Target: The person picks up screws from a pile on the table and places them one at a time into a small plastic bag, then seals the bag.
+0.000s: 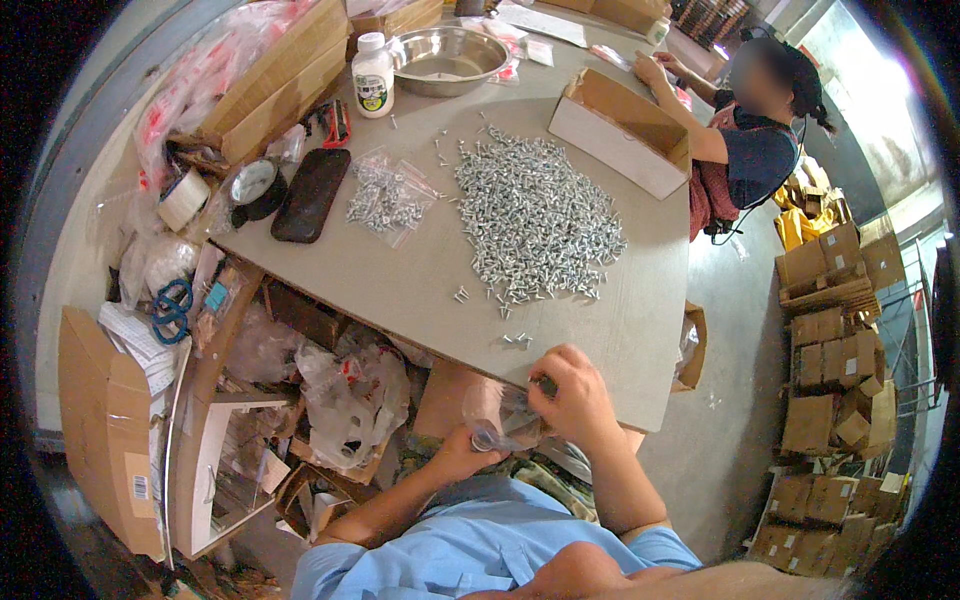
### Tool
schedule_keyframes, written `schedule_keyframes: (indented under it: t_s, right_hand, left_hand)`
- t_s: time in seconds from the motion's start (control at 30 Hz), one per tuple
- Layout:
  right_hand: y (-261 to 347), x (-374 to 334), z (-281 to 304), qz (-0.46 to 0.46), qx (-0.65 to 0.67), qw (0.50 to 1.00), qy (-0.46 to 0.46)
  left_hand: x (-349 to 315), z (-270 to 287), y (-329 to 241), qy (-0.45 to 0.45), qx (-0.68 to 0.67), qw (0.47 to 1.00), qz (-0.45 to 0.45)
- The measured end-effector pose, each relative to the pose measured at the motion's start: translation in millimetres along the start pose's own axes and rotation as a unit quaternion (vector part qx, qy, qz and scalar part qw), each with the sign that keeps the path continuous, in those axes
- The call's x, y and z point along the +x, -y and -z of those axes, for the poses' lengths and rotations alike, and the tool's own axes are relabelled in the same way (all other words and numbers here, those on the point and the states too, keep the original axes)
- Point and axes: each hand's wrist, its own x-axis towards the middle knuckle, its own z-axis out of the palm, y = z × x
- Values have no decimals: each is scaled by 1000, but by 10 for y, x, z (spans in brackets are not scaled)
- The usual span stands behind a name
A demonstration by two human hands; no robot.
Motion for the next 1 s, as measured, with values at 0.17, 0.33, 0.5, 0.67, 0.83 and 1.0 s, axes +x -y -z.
schedule_keyframes:
  t_s: [0.17, 0.33, 0.5, 0.67, 0.83, 1.0]
  right_hand:
    - [151, 92, 140, -74, 93, 987, 112]
    - [60, 361, -122, 6, 2, 997, -80]
    - [42, 515, -327, 38, -47, 991, -117]
    - [15, 450, -369, 19, -44, 991, -122]
    - [199, 171, -221, 28, -13, 999, -9]
    - [214, 328, -179, -36, 64, 997, -16]
  left_hand:
    - [2, 9, -8, 2, 23, 1000, -10]
    - [21, 28, 47, 27, 5, 1000, -14]
    - [20, 30, -109, 15, 52, 999, -1]
    - [8, 18, -180, 18, 52, 998, 3]
    - [-9, 9, -90, -11, 48, 998, -33]
    - [0, 2, -20, -3, 30, 999, -22]
